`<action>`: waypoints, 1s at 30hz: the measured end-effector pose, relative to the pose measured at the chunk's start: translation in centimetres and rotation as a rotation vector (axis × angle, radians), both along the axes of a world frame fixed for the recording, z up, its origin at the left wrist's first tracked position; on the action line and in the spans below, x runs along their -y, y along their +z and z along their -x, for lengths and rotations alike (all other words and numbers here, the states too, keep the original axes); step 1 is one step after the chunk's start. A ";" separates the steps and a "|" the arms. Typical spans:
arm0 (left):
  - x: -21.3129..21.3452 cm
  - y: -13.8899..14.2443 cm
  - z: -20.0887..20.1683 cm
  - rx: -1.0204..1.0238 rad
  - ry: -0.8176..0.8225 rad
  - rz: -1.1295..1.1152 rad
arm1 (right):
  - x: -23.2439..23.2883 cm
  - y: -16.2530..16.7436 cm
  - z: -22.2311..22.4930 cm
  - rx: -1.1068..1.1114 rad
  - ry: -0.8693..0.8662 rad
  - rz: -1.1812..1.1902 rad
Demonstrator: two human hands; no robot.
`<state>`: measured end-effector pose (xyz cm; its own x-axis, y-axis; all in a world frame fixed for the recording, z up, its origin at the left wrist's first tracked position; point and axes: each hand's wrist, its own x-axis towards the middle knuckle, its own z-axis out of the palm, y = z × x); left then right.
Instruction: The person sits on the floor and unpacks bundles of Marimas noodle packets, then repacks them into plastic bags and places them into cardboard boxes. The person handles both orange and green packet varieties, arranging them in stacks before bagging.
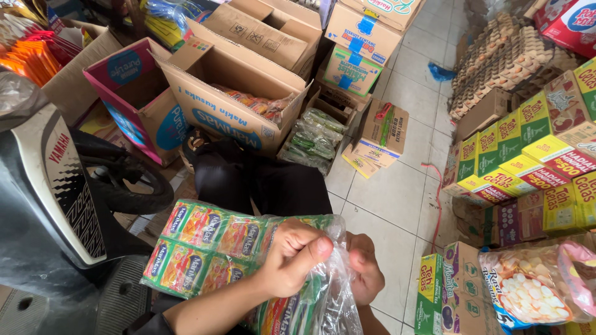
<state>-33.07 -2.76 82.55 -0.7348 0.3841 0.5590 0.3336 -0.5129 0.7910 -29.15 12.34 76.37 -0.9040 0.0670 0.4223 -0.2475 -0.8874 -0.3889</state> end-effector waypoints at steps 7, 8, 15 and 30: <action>0.5 0.9 -0.1 -0.289 0.112 0.011 | -1.6 1.0 0.4 -0.105 -0.128 -0.399; 0.7 1.3 0.3 -0.372 0.129 -0.014 | -2.4 1.7 0.4 0.007 -0.111 -0.528; 1.6 5.3 0.2 -1.032 0.374 0.338 | -6.0 6.5 1.9 0.158 0.022 -1.203; 3.2 8.4 0.6 -0.893 0.288 0.694 | -8.5 7.4 3.2 0.363 0.167 -0.609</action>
